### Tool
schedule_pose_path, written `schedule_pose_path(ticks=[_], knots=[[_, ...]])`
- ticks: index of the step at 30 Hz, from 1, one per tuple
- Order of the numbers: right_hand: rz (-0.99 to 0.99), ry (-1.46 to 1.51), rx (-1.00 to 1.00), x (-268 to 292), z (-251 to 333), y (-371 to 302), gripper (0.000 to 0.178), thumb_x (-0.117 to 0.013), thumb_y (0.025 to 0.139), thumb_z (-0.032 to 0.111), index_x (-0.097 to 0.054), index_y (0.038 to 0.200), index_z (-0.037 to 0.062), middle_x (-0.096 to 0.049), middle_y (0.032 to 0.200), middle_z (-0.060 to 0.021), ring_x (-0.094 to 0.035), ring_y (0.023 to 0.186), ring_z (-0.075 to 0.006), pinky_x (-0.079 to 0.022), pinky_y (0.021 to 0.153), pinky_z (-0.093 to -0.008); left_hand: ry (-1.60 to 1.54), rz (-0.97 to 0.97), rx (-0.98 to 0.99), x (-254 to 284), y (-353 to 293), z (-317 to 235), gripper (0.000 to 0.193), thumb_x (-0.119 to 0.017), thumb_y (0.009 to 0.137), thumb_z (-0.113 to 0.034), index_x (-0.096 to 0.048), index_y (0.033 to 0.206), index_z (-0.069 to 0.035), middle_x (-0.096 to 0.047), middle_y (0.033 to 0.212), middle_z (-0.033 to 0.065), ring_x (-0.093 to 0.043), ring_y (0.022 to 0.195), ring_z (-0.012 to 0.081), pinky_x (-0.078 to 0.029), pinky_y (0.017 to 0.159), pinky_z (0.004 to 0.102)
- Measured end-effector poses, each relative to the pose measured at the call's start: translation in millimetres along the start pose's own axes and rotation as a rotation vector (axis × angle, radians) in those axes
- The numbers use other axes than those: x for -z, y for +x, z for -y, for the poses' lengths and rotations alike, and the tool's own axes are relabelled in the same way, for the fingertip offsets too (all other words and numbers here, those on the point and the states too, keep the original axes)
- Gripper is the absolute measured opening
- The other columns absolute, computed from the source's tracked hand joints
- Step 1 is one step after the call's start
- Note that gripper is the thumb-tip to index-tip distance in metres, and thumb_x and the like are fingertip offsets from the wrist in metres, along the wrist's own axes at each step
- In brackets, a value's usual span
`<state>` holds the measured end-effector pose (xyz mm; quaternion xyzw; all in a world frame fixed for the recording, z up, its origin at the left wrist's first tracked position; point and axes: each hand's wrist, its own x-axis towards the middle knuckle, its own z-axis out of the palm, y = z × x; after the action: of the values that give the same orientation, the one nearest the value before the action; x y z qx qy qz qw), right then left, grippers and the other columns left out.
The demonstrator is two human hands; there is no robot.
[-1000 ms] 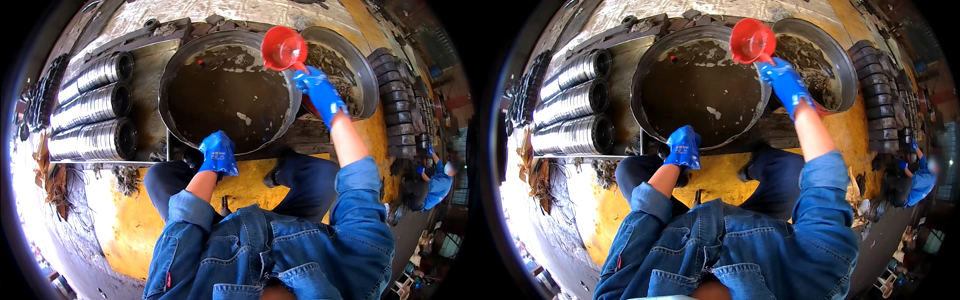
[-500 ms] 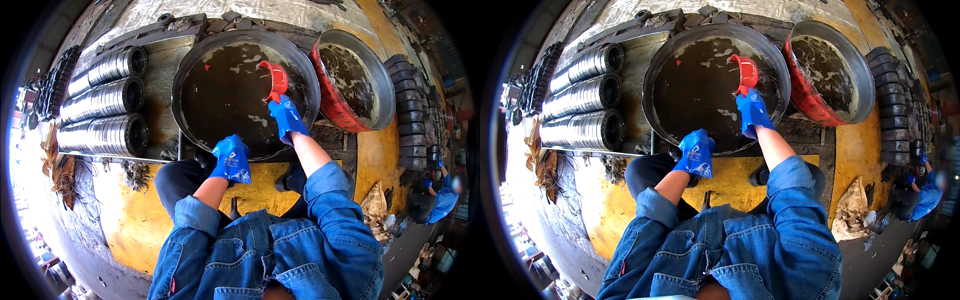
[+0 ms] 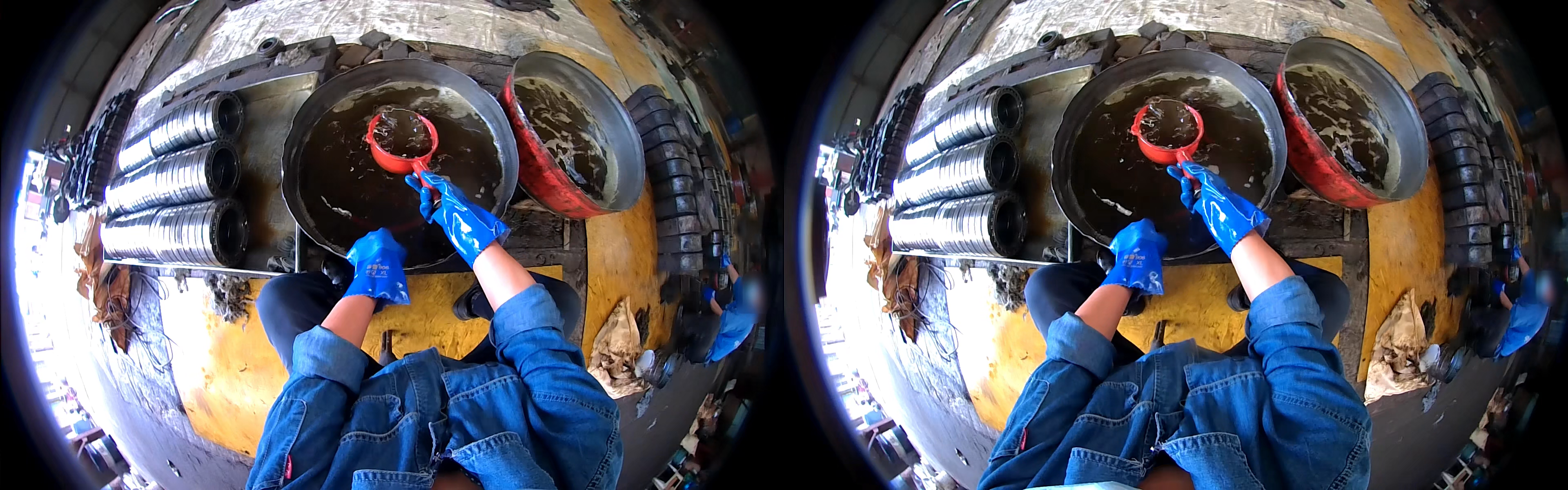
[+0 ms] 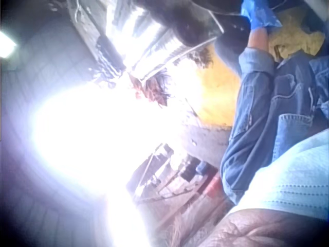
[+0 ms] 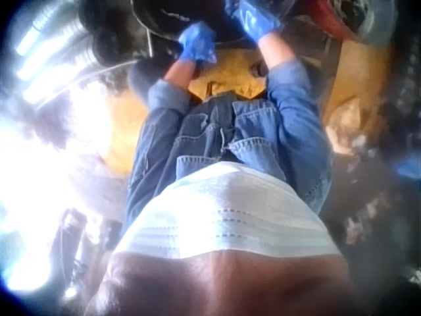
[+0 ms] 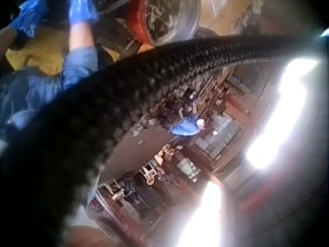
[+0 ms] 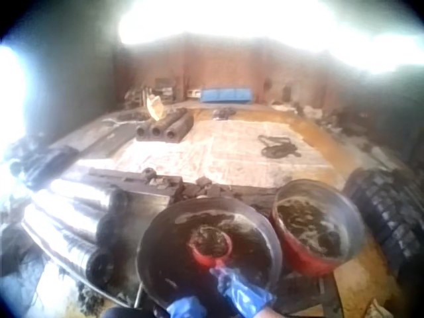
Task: The person uses a red scoop to remove metal debris from a basin of dark liquid and transfers it to another container, then wipes the inside of the basin with a blue gloved hand.
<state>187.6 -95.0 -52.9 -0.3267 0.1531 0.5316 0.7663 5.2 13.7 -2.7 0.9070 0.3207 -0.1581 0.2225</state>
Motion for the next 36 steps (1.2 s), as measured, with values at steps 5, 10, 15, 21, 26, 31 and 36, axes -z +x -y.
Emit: schedule_pose_path(ticks=[5,10,15,21,26,31,36], knots=[[0.070,0.029,0.094,-10.6,25.0,-35.7,0.025,-0.070,0.093,0.022,-0.067,0.117,0.0163,-0.071,0.115,-0.0057,-0.066,0.066,-0.0075,-0.052,0.052,-0.0227,-0.006,-0.005,0.014,2.0,-0.9,-9.3,0.028,-0.069,0.078,-0.031,-0.075,0.094,-0.008,-0.072,0.097,0.0207,-0.069,0.094,0.0392,-0.055,0.079,0.0470],[0.144,0.079,0.189,-20.4,75.2,-83.5,0.036,-0.068,0.093,0.020,-0.058,0.128,0.0147,-0.070,0.117,-0.0075,-0.066,0.063,-0.0101,-0.051,0.048,-0.0244,0.004,-0.030,-0.024,-2.6,-0.4,-6.2,0.027,-0.068,0.079,-0.031,-0.076,0.093,-0.009,-0.072,0.093,0.0202,-0.069,0.090,0.0393,-0.056,0.079,0.0465],[0.104,0.219,0.389,5.4,145.2,-135.8,0.032,-0.068,0.093,0.016,-0.062,0.123,0.0063,-0.071,0.108,-0.0132,-0.068,0.071,-0.0131,-0.057,0.052,-0.0213,0.034,-0.065,-0.066,-13.2,6.2,-3.6,0.024,-0.066,0.080,-0.026,-0.076,0.094,-0.010,-0.072,0.093,0.0190,-0.070,0.089,0.0388,-0.056,0.079,0.0460],[-0.134,0.198,0.452,64.5,225.0,-189.6,0.030,-0.069,0.090,0.006,-0.064,0.120,0.0040,-0.071,0.113,-0.0149,-0.070,0.082,-0.0177,-0.056,0.054,-0.0231,0.018,-0.065,-0.084,-15.9,5.2,-1.0,0.024,-0.065,0.079,-0.026,-0.076,0.092,-0.009,-0.072,0.092,0.0200,-0.070,0.088,0.0394,-0.056,0.079,0.0465],[-0.503,-0.287,0.741,61.6,224.5,-197.7,0.025,-0.058,0.095,0.007,-0.063,0.120,0.0043,-0.069,0.114,-0.0111,-0.069,0.081,-0.0177,-0.055,0.064,-0.0258,0.012,-0.042,0.006,-3.0,-1.1,7.6,0.026,-0.065,0.079,-0.027,-0.075,0.092,-0.007,-0.072,0.092,0.0210,-0.069,0.088,0.0399,-0.056,0.079,0.0467],[-0.898,-0.874,0.670,113.2,244.3,-207.7,0.027,-0.061,0.093,0.017,-0.065,0.117,0.0039,-0.070,0.098,-0.0090,-0.069,0.083,-0.0156,-0.050,0.064,-0.0269,0.025,-0.058,-0.049,-1.2,-5.5,-0.7,0.027,-0.065,0.080,-0.027,-0.075,0.094,-0.007,-0.072,0.094,0.0215,-0.069,0.090,0.0402,-0.056,0.080,0.0464],[-1.375,-1.773,0.593,149.4,267.8,-223.2,0.038,-0.060,0.089,0.029,-0.064,0.118,0.0054,-0.072,0.100,-0.0192,-0.071,0.095,-0.0355,-0.055,0.078,-0.0457,0.035,0.019,0.027,3.1,-2.1,-5.4,0.027,-0.064,0.080,-0.026,-0.075,0.096,-0.008,-0.072,0.098,0.0207,-0.070,0.093,0.0386,-0.056,0.081,0.0458]])
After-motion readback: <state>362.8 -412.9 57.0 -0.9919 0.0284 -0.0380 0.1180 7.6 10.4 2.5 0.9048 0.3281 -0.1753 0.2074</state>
